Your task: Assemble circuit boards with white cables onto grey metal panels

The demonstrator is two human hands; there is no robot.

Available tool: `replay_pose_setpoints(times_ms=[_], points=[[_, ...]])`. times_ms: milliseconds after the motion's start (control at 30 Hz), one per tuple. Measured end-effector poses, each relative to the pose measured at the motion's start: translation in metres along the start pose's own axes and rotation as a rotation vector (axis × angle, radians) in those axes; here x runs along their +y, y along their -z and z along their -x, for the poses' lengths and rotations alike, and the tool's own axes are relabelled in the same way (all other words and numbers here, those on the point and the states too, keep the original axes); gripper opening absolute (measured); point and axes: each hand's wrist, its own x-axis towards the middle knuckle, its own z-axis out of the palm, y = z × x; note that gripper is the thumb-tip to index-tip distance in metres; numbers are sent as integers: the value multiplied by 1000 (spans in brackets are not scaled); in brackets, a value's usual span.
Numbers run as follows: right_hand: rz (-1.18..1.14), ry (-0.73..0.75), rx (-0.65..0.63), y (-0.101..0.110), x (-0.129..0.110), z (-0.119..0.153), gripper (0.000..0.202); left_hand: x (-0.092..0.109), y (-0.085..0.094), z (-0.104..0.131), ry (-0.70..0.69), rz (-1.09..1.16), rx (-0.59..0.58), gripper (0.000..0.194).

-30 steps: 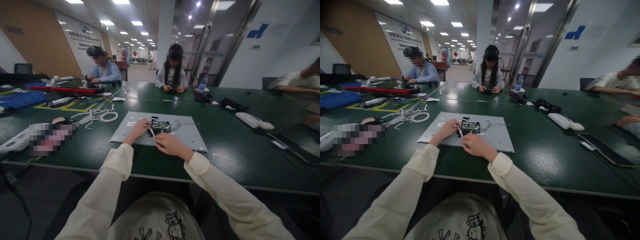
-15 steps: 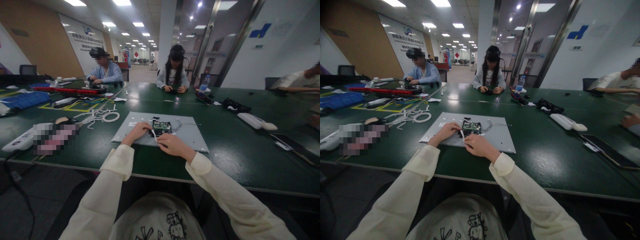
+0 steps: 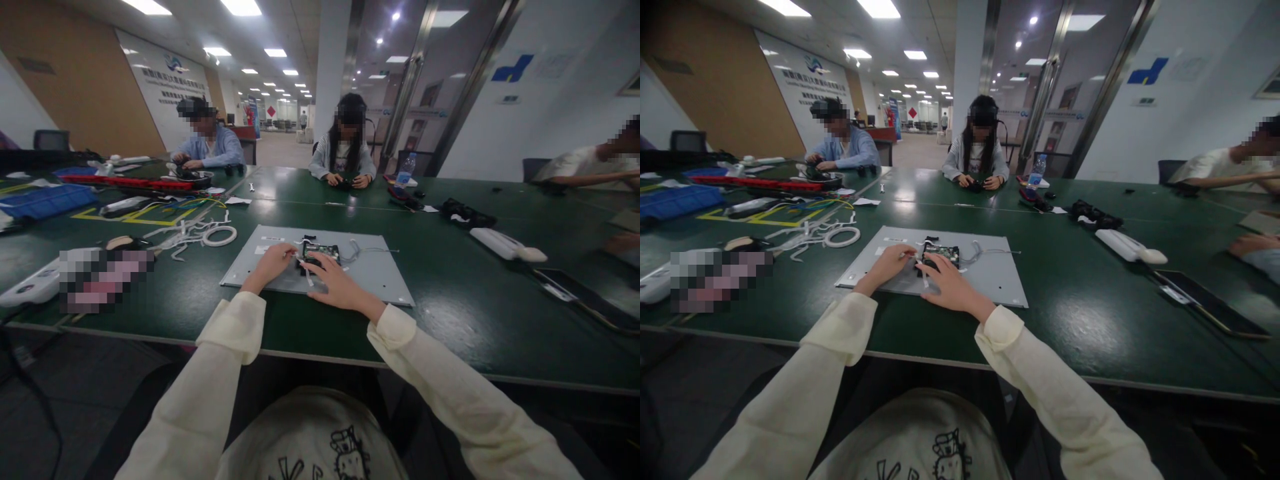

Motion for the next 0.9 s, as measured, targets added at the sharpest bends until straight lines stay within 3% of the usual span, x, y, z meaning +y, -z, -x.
replay_pose_setpoints(times_ms=[200,367,667,900], points=[[40,-62,-25,-7,11,0,62,-4,2,1,-11,-125,168,31],[126,-250,-30,-9,32,-1,62,2,6,3,9,-98,268,36],[311,-686,27,-10,81,0,61,6,4,5,-10,-93,215,33],[399,-1020,34,1,123,20,55,9,4,6,-6,-78,197,32]])
